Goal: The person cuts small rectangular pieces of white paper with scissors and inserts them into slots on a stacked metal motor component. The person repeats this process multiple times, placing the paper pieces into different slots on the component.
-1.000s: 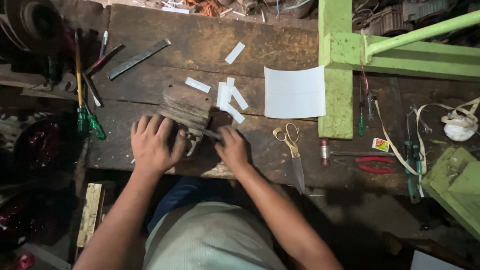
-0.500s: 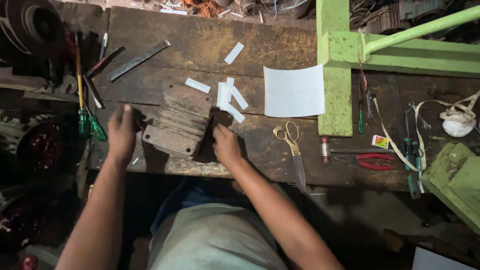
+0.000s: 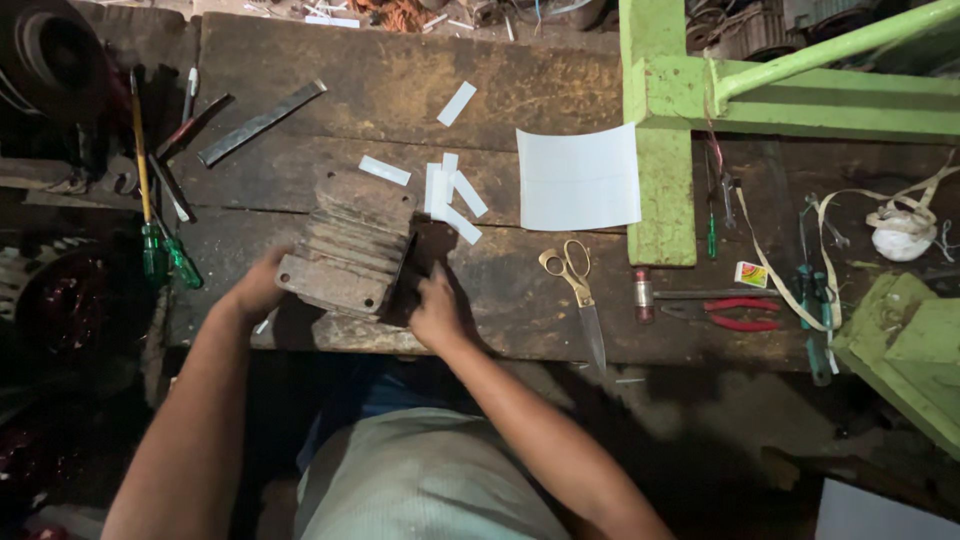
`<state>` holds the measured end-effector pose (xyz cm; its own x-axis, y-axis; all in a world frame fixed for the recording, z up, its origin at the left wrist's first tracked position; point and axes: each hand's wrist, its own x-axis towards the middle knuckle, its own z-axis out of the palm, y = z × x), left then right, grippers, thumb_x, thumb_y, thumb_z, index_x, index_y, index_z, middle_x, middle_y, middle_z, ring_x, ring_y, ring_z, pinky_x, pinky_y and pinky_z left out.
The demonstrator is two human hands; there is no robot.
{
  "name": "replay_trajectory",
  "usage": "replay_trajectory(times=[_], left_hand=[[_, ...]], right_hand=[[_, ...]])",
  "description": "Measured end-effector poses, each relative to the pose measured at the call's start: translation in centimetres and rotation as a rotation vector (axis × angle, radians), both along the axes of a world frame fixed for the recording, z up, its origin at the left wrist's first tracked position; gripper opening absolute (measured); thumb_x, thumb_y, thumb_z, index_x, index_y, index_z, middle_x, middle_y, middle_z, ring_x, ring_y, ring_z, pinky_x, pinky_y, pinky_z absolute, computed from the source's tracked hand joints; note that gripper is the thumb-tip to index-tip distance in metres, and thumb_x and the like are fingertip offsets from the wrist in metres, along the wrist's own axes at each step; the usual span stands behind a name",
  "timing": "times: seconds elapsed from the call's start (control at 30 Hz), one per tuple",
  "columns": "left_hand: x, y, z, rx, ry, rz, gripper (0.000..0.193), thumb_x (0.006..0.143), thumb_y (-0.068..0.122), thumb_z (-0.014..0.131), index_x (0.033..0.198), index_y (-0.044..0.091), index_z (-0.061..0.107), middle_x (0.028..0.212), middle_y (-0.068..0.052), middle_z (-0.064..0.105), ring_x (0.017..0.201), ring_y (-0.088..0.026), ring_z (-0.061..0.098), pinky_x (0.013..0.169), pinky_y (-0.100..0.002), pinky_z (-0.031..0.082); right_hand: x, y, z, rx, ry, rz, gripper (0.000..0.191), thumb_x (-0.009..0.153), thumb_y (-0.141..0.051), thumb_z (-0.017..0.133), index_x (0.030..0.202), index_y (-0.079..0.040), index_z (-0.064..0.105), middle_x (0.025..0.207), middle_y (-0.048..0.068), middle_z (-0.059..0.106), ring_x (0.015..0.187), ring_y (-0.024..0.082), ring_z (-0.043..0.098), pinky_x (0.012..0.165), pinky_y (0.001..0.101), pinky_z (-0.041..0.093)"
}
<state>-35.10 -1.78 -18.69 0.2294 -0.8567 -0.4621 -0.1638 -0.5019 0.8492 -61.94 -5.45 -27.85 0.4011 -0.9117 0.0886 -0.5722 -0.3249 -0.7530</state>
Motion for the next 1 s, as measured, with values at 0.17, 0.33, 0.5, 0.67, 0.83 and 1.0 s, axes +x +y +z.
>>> replay_trajectory(times=[0.17,0.33,0.5,0.67,0.83,1.0], left_hand=[[0.3,0.7,-1.5,-0.096,0.117,0.005,0.052,0.085,0.018,0.068,0.133,0.001,0.06,0.118,-0.013,0.072,0.106,-0.022,0.067,0.092,-0.036,0.053],[0.1,1.1,-1.1,-0.194,0.113,0.059,0.044,0.092,0.017,0.066,0.131,-0.003,0.066,0.119,-0.014,0.073,0.104,-0.019,0.068,0.092,-0.034,0.053],[-3.4,5.2,2.1,-0.43,-0.045,0.616,0.035,0.113,0.032,0.054,0.121,0.001,0.068,0.105,-0.006,0.07,0.089,-0.013,0.059,0.078,-0.03,0.049],[-11.9,12.5,5.5,-0.507,-0.37,0.499,0.028,0.112,0.024,0.058,0.103,-0.002,0.063,0.088,-0.01,0.059,0.084,-0.015,0.051,0.075,-0.029,0.045],[-16.4,11.9,9.7,-0.642,-0.526,-0.261,0.024,0.086,0.019,0.073,0.1,-0.001,0.068,0.104,-0.022,0.067,0.099,-0.04,0.063,0.085,-0.044,0.052],[-20.3,7.7,13.5,-0.794,-0.504,-0.377,0.031,0.082,0.012,0.072,0.11,-0.002,0.067,0.107,-0.023,0.065,0.099,-0.043,0.061,0.083,-0.047,0.051]], right_hand=[[-3.1,-2.4,3.0,-0.083,-0.06,-0.02,0.029,0.091,-0.011,0.067,0.119,-0.004,0.071,0.139,0.026,0.058,0.129,0.045,0.055,0.112,0.0486,0.045],[-8.6,-6.1,8.3,-0.414,0.374,0.054,0.035,0.087,-0.015,0.068,0.12,-0.007,0.073,0.141,0.019,0.058,0.128,0.044,0.05,0.103,0.0575,0.043],[-15.2,-1.4,10.0,-0.167,0.596,0.325,0.056,0.085,-0.025,0.071,0.136,-0.004,0.059,0.133,0.022,0.054,0.127,0.043,0.047,0.102,0.0613,0.038],[-19.5,4.5,8.7,-0.417,0.547,0.433,0.066,0.075,-0.006,0.07,0.14,-0.019,0.065,0.124,0.012,0.062,0.12,0.04,0.054,0.104,0.0555,0.045],[-17.4,6.4,10.8,-0.29,0.134,0.121,0.028,0.085,-0.008,0.072,0.112,-0.012,0.072,0.11,0.016,0.068,0.105,0.04,0.064,0.09,0.0456,0.054],[-14.6,7.3,18.8,-0.155,-0.131,-0.014,0.014,0.093,-0.009,0.072,0.106,-0.003,0.07,0.101,0.017,0.073,0.094,0.039,0.071,0.08,0.0433,0.056]])
